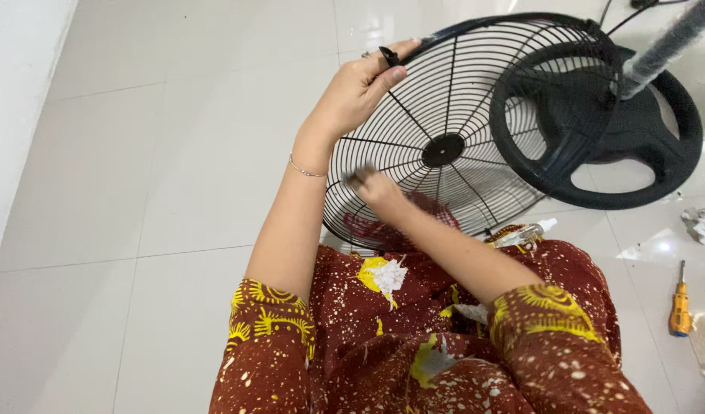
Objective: The person wipes the base of a standing fan with a red cloth, then cleans the front wire grille using a white tissue and the red cloth. The person handles the fan base and grille while seated on the floor.
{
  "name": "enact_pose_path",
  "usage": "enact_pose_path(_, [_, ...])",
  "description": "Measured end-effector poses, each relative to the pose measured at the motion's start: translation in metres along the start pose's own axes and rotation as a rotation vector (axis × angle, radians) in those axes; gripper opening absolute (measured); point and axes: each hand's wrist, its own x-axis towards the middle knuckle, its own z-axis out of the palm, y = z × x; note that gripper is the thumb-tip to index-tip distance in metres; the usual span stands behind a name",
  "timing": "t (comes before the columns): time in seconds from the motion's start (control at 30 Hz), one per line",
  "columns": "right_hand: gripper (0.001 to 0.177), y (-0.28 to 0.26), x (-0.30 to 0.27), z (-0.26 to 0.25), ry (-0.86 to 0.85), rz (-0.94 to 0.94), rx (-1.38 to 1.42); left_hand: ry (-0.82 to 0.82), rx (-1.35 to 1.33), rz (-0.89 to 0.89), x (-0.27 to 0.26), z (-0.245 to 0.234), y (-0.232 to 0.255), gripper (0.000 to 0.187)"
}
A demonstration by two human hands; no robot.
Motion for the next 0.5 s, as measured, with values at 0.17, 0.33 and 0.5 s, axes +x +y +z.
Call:
enact_pose_path(0.17, [0.021, -0.014, -0.044, 0.012, -0.111, 0.051, 0.093, 0.006, 0.065, 0.04, -0.004, 0.0, 0.009, 0.041])
enact_pose_path(0.33, [0.021, 0.008, -0.041, -0.056, 0.105, 0.432, 0.297, 0.1, 0.26, 0.107, -0.011, -0.001, 0.022, 0.049])
enact_pose_path(0.5, [0.022, 0.026, -0.111, -0.155, 0.183, 0.635, 0.22, 0.164, 0.219, 0.178, -0.023, -0.016, 0.046, 0.057])
